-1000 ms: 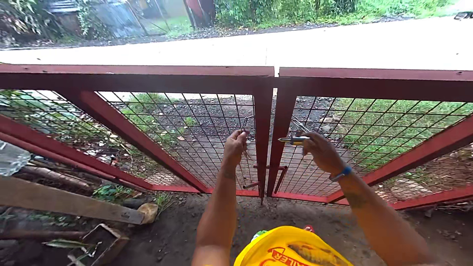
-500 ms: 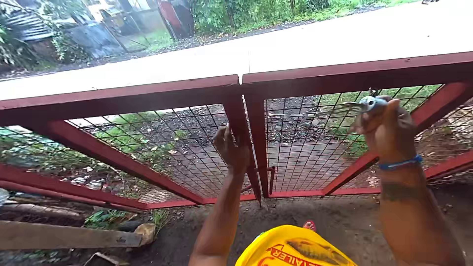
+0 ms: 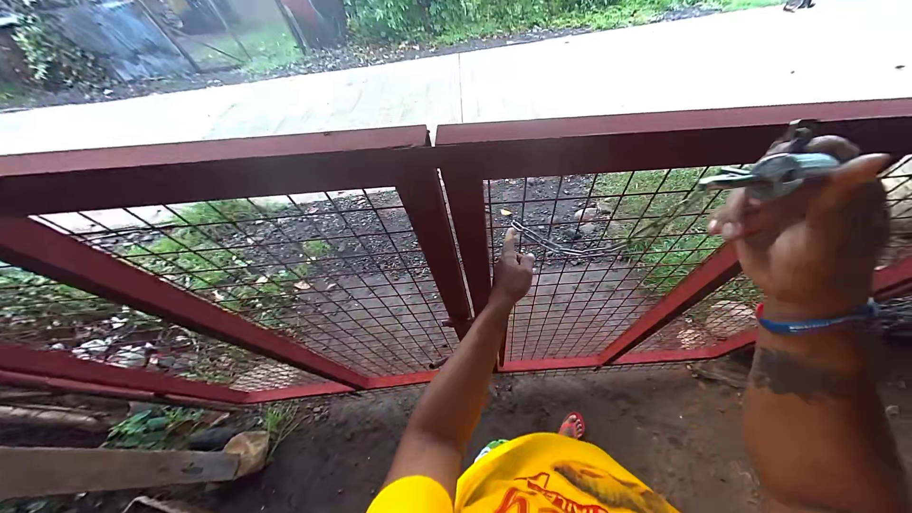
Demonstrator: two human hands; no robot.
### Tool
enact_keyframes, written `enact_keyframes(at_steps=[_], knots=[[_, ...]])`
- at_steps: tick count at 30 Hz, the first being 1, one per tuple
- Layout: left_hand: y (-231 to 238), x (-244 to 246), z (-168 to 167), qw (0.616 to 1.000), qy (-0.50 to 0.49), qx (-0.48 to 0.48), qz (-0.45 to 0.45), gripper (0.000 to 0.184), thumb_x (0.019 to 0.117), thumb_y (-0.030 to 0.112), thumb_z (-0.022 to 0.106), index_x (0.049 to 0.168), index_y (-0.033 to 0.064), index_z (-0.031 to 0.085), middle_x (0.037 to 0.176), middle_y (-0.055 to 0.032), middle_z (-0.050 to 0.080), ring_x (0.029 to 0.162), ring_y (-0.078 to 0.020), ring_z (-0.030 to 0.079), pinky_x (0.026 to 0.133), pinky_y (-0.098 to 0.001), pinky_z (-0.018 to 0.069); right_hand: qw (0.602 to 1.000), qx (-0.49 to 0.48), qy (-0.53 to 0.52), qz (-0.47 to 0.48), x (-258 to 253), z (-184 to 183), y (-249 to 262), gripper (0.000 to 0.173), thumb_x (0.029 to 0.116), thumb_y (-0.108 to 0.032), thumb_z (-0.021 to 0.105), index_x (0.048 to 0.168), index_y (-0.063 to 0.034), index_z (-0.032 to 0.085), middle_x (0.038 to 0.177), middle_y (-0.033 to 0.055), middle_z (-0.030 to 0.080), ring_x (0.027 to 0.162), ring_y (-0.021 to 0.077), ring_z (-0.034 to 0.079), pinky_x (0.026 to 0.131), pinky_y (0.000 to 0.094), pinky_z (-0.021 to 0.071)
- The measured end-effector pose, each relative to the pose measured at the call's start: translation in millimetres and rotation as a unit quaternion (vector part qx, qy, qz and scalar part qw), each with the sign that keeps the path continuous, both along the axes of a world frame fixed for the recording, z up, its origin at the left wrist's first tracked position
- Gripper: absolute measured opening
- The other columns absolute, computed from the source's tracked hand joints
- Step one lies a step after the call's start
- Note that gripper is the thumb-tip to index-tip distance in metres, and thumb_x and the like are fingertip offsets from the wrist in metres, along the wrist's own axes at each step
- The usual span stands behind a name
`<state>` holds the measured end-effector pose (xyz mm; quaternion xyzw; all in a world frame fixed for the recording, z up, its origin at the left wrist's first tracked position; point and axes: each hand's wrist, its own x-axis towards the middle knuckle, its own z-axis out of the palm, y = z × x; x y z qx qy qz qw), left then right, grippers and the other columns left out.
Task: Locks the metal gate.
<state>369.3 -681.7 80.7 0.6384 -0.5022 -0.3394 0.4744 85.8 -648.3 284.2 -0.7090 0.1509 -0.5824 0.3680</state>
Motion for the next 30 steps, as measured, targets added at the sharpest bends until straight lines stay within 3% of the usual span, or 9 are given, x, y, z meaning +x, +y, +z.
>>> enact_keyframes(at_steps=[5,11,13,16,21,24,26,28,30], knots=[[-12,0,-1,0.996,0.026,-0.06,0.065,0.07,0.1045,0.012,0.047,0.166,0.013,0.013,0.085,-0.0099,0.067,0.072,-0.0203,0.064,0.073,-0.0418,0.0573,0.998,-0.032,0.037,0.028,7,9,-1,0.034,0.1056,-0.055,0.047,0.113,-0.0264,0.064,0.088,-0.0107,0.071,0.071,0.0073,0.068,0.066,0.0279,0.0605],[-22,10,11,0.992,0.123,-0.029,0.019,0.059,0.1113,0.015,0.035,0.167,0.0225,0.017,0.065,-0.0074,0.058,0.05,-0.0165,0.051,0.05,-0.0329,0.045,0.998,-0.042,0.03,0.037,7,26,-5,0.034,0.1048,-0.055,0.049,0.113,-0.025,0.062,0.089,-0.0101,0.07,0.068,0.0079,0.067,0.062,0.0276,0.06],[-26,8,13,0.99,0.131,-0.035,0.048,0.052,0.1109,0.015,0.036,0.163,0.0194,0.032,0.071,-0.0077,0.056,0.055,-0.0175,0.051,0.053,-0.0351,0.0468,0.998,-0.033,0.025,0.054,7,25,-7,0.034,0.1039,-0.055,0.05,0.114,-0.0251,0.063,0.09,-0.0093,0.069,0.069,0.0088,0.067,0.062,0.0281,0.0599],[-28,-1,15,0.989,0.075,-0.029,0.126,0.036,0.111,0.021,0.039,0.139,0.0026,0.053,0.094,-0.0161,0.066,0.078,-0.025,0.063,0.075,-0.0454,0.0551,0.998,-0.015,0.017,0.066,11,17,-5,0.035,0.1037,-0.056,0.05,0.112,-0.0254,0.065,0.091,-0.0084,0.069,0.068,0.0085,0.066,0.059,0.0267,0.0593],[-3,-22,-5,0.977,0.148,-0.066,0.142,0.041,0.1127,0.04,0.035,0.132,0.0094,0.054,0.078,-0.008,0.054,0.058,-0.0177,0.052,0.055,-0.0365,0.0497,0.995,0.029,0.019,0.097,23,-2,-5,0.036,0.105,-0.056,0.047,0.115,-0.0258,0.064,0.094,-0.0076,0.07,0.07,0.008,0.066,0.061,0.0254,0.0591],[-6,-19,10,0.975,0.131,-0.065,0.17,0.037,0.1117,0.029,0.042,0.114,-0.0003,0.064,0.089,-0.0113,0.063,0.076,-0.0191,0.059,0.074,-0.0401,0.0523,0.992,0.013,0.031,0.123,38,7,-12,0.038,0.1056,-0.054,0.046,0.117,-0.0231,0.066,0.092,-0.008,0.071,0.071,0.0074,0.067,0.063,0.027,0.0597],[8,-21,27,0.981,0.084,-0.055,0.165,0.043,0.1111,0.036,0.042,0.107,-0.0004,0.064,0.092,-0.0153,0.063,0.082,-0.0253,0.062,0.076,-0.0475,0.0534,0.989,-0.002,0.039,0.143,50,23,-17,0.038,0.1062,-0.054,0.045,0.12,-0.023,0.064,0.094,-0.0087,0.071,0.072,0.0074,0.068,0.064,0.027,0.0611],[26,-25,44,0.982,0.1,-0.039,0.154,0.048,0.111,0.043,0.04,0.116,0.0024,0.064,0.099,-0.0165,0.065,0.085,-0.0267,0.064,0.075,-0.0488,0.0558,0.983,-0.013,0.033,0.18,64,38,-29,0.037,0.1066,-0.052,0.046,0.123,-0.023,0.062,0.1,-0.0076,0.07,0.074,0.008,0.068,0.064,0.0254,0.061],[32,-30,46,0.978,0.137,-0.026,0.156,0.042,0.1109,0.033,0.043,0.117,-0.0012,0.066,0.099,-0.0161,0.066,0.088,-0.0239,0.063,0.081,-0.0454,0.0542,0.977,-0.01,0.03,0.21,72,38,-45,0.039,0.1066,-0.052,0.047,0.126,-0.0203,0.06,0.101,-0.0036,0.069,0.074,0.0108,0.069,0.063,0.0269,0.062]])
